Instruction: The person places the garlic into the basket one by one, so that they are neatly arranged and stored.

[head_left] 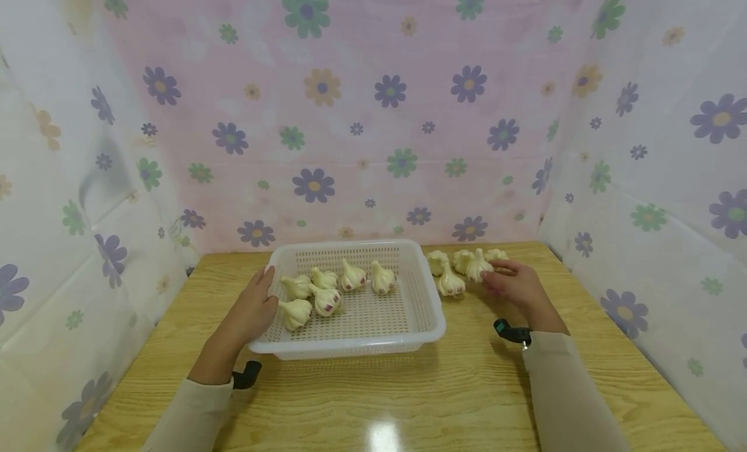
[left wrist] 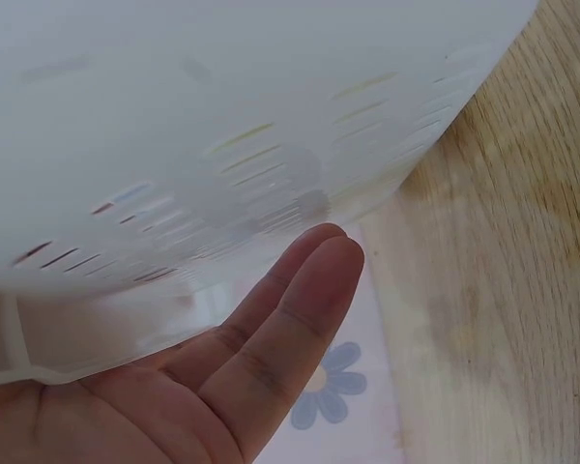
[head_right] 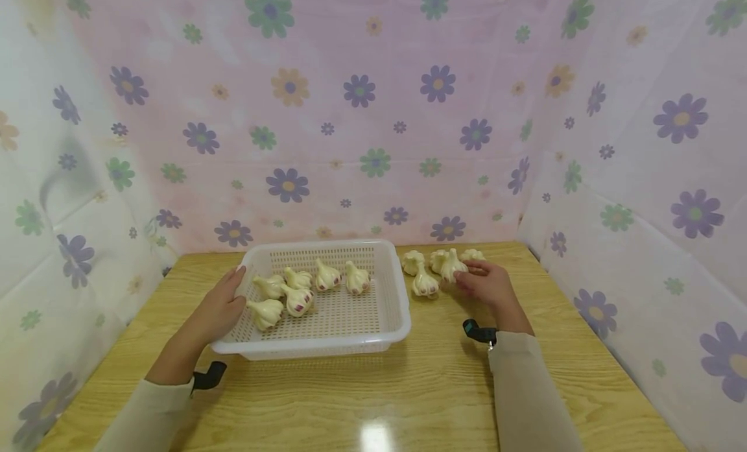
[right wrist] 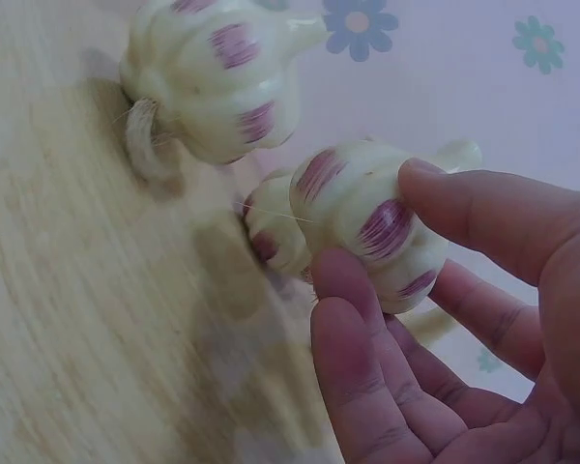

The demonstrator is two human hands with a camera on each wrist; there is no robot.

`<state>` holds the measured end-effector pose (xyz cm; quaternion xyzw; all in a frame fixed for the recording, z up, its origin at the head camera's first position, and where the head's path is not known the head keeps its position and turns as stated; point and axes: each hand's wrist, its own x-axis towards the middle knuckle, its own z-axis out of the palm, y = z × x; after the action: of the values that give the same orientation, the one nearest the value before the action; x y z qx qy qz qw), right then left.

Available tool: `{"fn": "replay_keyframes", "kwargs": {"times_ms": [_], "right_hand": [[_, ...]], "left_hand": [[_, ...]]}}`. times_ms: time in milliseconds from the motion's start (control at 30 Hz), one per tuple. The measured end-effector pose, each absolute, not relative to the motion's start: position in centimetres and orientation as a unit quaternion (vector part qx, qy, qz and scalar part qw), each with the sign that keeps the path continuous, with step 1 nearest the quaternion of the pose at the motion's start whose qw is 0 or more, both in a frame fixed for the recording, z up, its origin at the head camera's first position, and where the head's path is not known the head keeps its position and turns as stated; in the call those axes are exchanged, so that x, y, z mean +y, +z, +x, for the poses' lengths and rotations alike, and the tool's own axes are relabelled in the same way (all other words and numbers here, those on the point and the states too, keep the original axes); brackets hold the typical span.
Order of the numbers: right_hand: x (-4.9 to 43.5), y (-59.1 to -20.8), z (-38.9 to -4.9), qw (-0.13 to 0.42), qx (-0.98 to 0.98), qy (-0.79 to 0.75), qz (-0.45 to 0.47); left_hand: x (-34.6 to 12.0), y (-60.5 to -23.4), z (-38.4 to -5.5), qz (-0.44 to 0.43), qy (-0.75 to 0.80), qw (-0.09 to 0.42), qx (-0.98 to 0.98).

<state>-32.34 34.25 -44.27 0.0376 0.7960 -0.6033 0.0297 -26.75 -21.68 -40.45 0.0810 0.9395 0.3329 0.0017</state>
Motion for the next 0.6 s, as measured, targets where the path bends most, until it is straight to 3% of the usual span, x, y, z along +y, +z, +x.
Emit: {"fn": "replay_keyframes", "kwargs": {"times_ms": [333,600], "right_hand": [[32.6,-39.6,-30.3,0.016,0.79,-0.613,0.013],[31.7,-38.7,-30.4,-0.006,0.801,-0.598,-0.02]], "left_hand": [[-21.7,-40.2,-26.5,0.082,0.335,0.0,0.939],[-21.7,-40.1,-26.6,0.085,0.334,-0.002,0.939]]}}
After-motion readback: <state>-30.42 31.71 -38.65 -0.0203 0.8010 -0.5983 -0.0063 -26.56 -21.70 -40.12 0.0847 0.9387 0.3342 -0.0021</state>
